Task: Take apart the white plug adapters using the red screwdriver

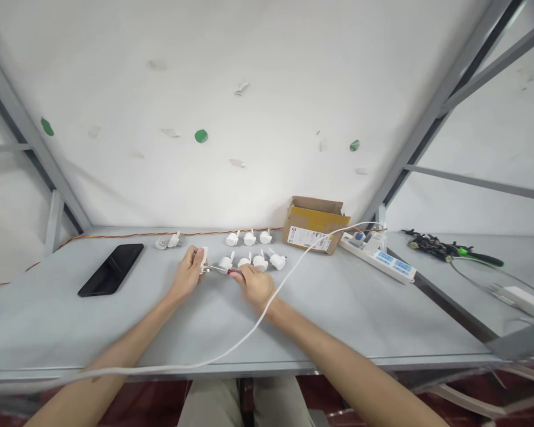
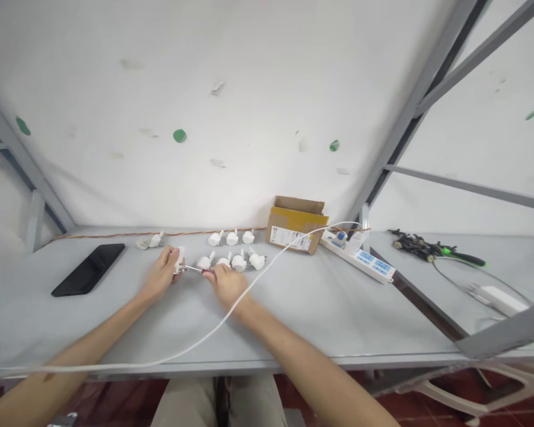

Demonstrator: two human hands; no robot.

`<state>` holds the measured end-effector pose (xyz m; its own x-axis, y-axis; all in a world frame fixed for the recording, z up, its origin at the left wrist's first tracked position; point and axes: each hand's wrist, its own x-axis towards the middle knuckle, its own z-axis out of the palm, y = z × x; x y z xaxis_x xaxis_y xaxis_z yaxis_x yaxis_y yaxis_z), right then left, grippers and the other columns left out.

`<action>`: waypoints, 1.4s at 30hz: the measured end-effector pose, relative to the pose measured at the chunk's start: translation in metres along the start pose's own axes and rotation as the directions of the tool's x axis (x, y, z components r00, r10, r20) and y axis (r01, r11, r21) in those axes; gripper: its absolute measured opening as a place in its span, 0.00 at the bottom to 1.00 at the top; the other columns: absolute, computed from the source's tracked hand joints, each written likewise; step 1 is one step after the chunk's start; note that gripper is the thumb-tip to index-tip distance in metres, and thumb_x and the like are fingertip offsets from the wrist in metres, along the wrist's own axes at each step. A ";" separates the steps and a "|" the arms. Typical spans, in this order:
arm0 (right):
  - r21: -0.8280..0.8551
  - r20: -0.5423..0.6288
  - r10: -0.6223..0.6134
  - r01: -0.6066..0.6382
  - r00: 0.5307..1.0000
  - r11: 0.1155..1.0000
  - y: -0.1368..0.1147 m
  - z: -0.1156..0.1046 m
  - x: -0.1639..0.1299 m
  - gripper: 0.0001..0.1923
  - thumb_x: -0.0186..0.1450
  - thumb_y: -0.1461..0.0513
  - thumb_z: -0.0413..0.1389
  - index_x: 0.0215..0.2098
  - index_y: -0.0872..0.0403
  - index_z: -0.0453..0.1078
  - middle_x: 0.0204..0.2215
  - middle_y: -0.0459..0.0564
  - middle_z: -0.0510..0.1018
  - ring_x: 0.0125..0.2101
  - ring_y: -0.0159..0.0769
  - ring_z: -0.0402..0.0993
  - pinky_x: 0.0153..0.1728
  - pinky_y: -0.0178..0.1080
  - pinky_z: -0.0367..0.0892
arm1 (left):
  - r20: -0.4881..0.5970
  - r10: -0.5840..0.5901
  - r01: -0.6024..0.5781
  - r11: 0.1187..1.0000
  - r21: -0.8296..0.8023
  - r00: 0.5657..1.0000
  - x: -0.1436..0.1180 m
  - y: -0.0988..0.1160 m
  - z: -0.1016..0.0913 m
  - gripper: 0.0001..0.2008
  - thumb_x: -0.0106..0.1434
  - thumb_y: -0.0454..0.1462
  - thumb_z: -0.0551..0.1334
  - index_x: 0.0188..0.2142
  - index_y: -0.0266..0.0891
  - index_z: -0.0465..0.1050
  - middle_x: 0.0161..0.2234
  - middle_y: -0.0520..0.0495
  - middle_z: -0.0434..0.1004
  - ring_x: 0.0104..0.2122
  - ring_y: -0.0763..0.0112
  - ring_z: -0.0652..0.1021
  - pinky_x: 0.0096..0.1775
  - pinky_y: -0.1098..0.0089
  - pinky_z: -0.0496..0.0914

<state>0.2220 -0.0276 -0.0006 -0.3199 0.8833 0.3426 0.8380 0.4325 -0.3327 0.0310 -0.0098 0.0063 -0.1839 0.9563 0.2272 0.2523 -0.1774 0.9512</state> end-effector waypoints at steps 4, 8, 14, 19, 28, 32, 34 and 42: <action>0.018 -0.030 0.006 -0.006 1.000 1.000 -0.004 0.003 0.004 0.15 0.71 0.55 0.43 0.46 0.54 0.65 0.35 0.52 0.80 0.34 0.38 0.77 0.31 0.35 0.62 | 0.054 0.010 -0.007 0.999 -0.052 0.998 0.009 -0.002 -0.002 0.18 0.64 0.52 0.50 0.28 0.41 0.58 0.20 0.57 0.63 0.16 0.79 0.61 0.20 0.76 0.56; 0.031 -0.035 -0.024 0.025 0.999 0.999 -0.004 0.009 -0.001 0.12 0.69 0.56 0.47 0.46 0.54 0.64 0.41 0.54 0.78 0.35 0.38 0.76 0.28 0.34 0.63 | 0.055 -0.007 0.009 0.999 -0.041 0.998 0.010 -0.003 -0.003 0.18 0.64 0.52 0.50 0.28 0.41 0.58 0.21 0.56 0.63 0.17 0.79 0.61 0.20 0.75 0.57; 0.051 0.013 0.054 -0.055 0.998 0.997 0.002 0.007 -0.003 0.16 0.71 0.54 0.42 0.37 0.53 0.67 0.29 0.51 0.79 0.29 0.39 0.76 0.26 0.35 0.60 | 0.110 -0.036 0.042 0.998 -0.045 0.993 0.007 -0.001 -0.001 0.17 0.64 0.52 0.50 0.29 0.42 0.56 0.24 0.56 0.65 0.18 0.79 0.63 0.21 0.75 0.58; 0.209 -0.018 0.087 -0.081 0.996 0.975 0.001 0.004 -0.008 0.13 0.68 0.56 0.49 0.47 0.54 0.61 0.36 0.51 0.78 0.30 0.38 0.76 0.28 0.36 0.63 | 0.121 -0.041 0.038 0.999 0.029 0.992 0.007 0.000 0.001 0.18 0.65 0.53 0.48 0.31 0.42 0.57 0.25 0.56 0.66 0.19 0.78 0.64 0.22 0.75 0.61; 0.247 0.081 0.109 -0.126 0.991 0.961 0.005 -0.003 -0.006 0.13 0.71 0.54 0.44 0.44 0.53 0.64 0.32 0.50 0.79 0.29 0.37 0.76 0.27 0.35 0.61 | 0.089 -0.017 -0.006 0.968 0.249 0.996 0.006 -0.014 -0.006 0.18 0.60 0.53 0.56 0.38 0.43 0.59 0.32 0.52 0.72 0.23 0.74 0.71 0.26 0.71 0.67; 0.292 0.092 0.103 -0.126 0.990 0.948 0.006 -0.003 -0.006 0.11 0.68 0.59 0.50 0.47 0.54 0.61 0.36 0.51 0.79 0.32 0.39 0.77 0.29 0.36 0.63 | 0.029 -0.007 -0.003 0.952 0.305 1.000 0.006 -0.018 -0.006 0.19 0.58 0.52 0.58 0.40 0.43 0.60 0.30 0.51 0.73 0.23 0.71 0.72 0.24 0.70 0.67; 0.288 0.065 0.106 -0.121 0.992 0.950 0.009 -0.002 -0.004 0.08 0.69 0.59 0.48 0.44 0.54 0.64 0.38 0.51 0.79 0.35 0.41 0.77 0.31 0.37 0.65 | 0.024 0.007 -0.015 0.944 0.331 1.000 0.005 -0.018 -0.006 0.19 0.57 0.52 0.58 0.40 0.42 0.60 0.27 0.52 0.72 0.22 0.71 0.72 0.23 0.70 0.67; 0.224 0.008 0.094 -0.093 0.996 0.970 0.012 0.000 0.001 0.11 0.69 0.55 0.48 0.41 0.51 0.68 0.38 0.50 0.79 0.34 0.39 0.77 0.31 0.37 0.65 | -0.006 0.008 -0.006 0.941 0.337 1.000 0.002 -0.017 -0.007 0.19 0.58 0.52 0.58 0.41 0.42 0.59 0.27 0.52 0.71 0.23 0.70 0.73 0.25 0.70 0.68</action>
<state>0.2323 -0.0214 -0.0044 -0.2437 0.9214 0.3027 0.7436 0.3779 -0.5516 0.0199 -0.0064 -0.0078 -0.1877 0.9533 0.2365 0.5590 -0.0943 0.8238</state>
